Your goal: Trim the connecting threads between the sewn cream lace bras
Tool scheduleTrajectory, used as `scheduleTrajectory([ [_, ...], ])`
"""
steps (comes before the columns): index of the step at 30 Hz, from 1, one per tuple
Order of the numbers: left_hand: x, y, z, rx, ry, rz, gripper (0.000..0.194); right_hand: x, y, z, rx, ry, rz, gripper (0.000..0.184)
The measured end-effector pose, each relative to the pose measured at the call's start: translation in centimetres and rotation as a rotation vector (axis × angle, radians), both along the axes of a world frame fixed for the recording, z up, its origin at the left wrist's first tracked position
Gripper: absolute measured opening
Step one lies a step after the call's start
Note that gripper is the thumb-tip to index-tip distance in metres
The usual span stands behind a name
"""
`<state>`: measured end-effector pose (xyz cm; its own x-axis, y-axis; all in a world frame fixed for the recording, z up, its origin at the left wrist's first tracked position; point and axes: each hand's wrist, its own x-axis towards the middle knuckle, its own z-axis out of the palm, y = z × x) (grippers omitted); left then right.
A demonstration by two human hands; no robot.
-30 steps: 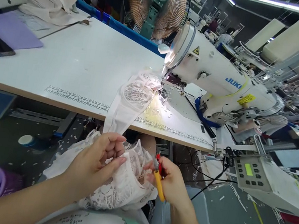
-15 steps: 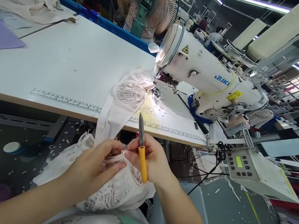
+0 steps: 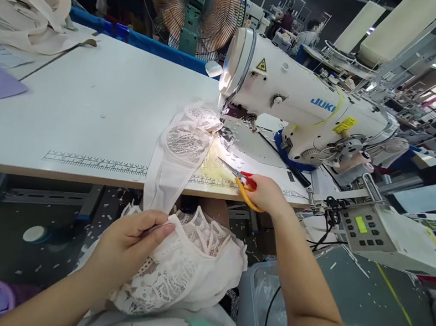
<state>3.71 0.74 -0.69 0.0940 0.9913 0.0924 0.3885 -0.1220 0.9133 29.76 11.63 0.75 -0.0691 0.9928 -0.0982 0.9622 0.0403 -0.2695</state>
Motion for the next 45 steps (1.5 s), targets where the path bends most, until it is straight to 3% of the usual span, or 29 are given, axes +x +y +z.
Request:
scheduleTrajectory([
  [4,-0.5,0.1,-0.2,0.042,0.009,-0.034,0.024,2.0,1.2,0.4,0.049,-0.045,-0.042,0.014],
  [7,-0.5,0.3,0.0,0.091,0.011,-0.092,0.024,0.1,-0.9,1.2,0.133,-0.003,-0.014,0.017],
  [8,-0.4,0.4,0.2,0.104,0.017,-0.114,0.024,-1.0,-2.0,1.4,0.157,0.049,0.036,0.019],
  [9,-0.3,0.5,0.3,0.117,0.025,-0.132,0.024,-2.2,-3.0,1.6,0.207,0.225,0.161,0.019],
  [11,0.0,0.7,0.7,0.130,0.049,-0.167,0.025,-4.7,-4.9,1.8,0.131,0.569,0.479,0.018],
  [14,0.3,0.8,1.3,0.116,0.079,-0.195,0.025,-7.0,-6.4,2.1,0.041,0.788,0.640,0.014],
  [20,0.3,0.6,1.4,0.110,0.094,-0.215,0.023,-7.6,-6.6,2.4,-0.016,0.839,0.665,0.012],
  [28,0.6,0.8,1.3,0.190,0.123,-0.160,0.008,-8.2,-6.9,2.0,-0.092,0.842,0.592,0.018],
  [32,0.6,0.7,1.5,0.080,0.039,-0.170,0.009,-8.3,-6.9,1.9,-0.071,0.844,0.615,0.017],
  [35,0.8,0.4,1.6,-0.096,-0.159,-0.101,0.009,-8.1,-7.1,1.8,0.002,0.825,0.634,0.016],
  [38,1.0,0.0,1.6,-0.237,-0.336,0.060,0.011,-7.4,-7.4,0.7,0.012,0.728,0.677,0.020],
  [41,1.1,-0.2,1.3,-0.227,-0.402,0.238,0.014,-6.6,-8.0,-1.8,0.026,0.596,0.703,0.031],
  [45,1.5,-0.3,1.3,-0.139,-0.440,0.368,0.016,-6.1,-9.5,-5.1,0.107,0.639,0.629,0.020],
])
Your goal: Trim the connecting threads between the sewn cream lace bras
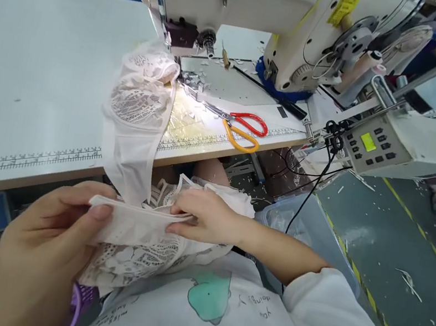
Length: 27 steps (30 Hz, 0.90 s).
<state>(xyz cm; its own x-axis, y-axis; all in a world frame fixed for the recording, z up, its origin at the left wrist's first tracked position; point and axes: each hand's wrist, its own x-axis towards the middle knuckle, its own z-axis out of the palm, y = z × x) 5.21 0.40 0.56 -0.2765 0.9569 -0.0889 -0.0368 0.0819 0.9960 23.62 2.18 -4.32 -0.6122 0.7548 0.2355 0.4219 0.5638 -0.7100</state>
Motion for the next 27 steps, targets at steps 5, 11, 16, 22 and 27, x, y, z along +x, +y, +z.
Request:
scheduleTrajectory([
  [5,-0.6,-0.5,0.3,0.067,0.052,0.042,0.012,-0.5,-1.7,-0.2,0.037,0.138,-0.071,0.023],
  [11,-2.3,0.0,-0.7,-0.075,0.092,0.011,0.018,-1.3,-2.6,-0.3,0.003,0.025,-0.077,0.024],
  [16,-1.6,1.2,-1.2,-0.234,-0.015,0.078,0.026,-0.8,-2.0,-1.6,0.026,-0.048,-0.095,0.030],
  [22,-2.1,2.5,-1.5,-0.257,0.006,0.181,0.027,3.3,-0.7,-1.3,0.102,-0.112,0.027,0.030],
  [27,-3.2,3.2,-2.7,-0.246,-0.012,0.172,0.024,7.3,-0.4,-0.9,-0.067,-0.078,-0.022,0.024],
])
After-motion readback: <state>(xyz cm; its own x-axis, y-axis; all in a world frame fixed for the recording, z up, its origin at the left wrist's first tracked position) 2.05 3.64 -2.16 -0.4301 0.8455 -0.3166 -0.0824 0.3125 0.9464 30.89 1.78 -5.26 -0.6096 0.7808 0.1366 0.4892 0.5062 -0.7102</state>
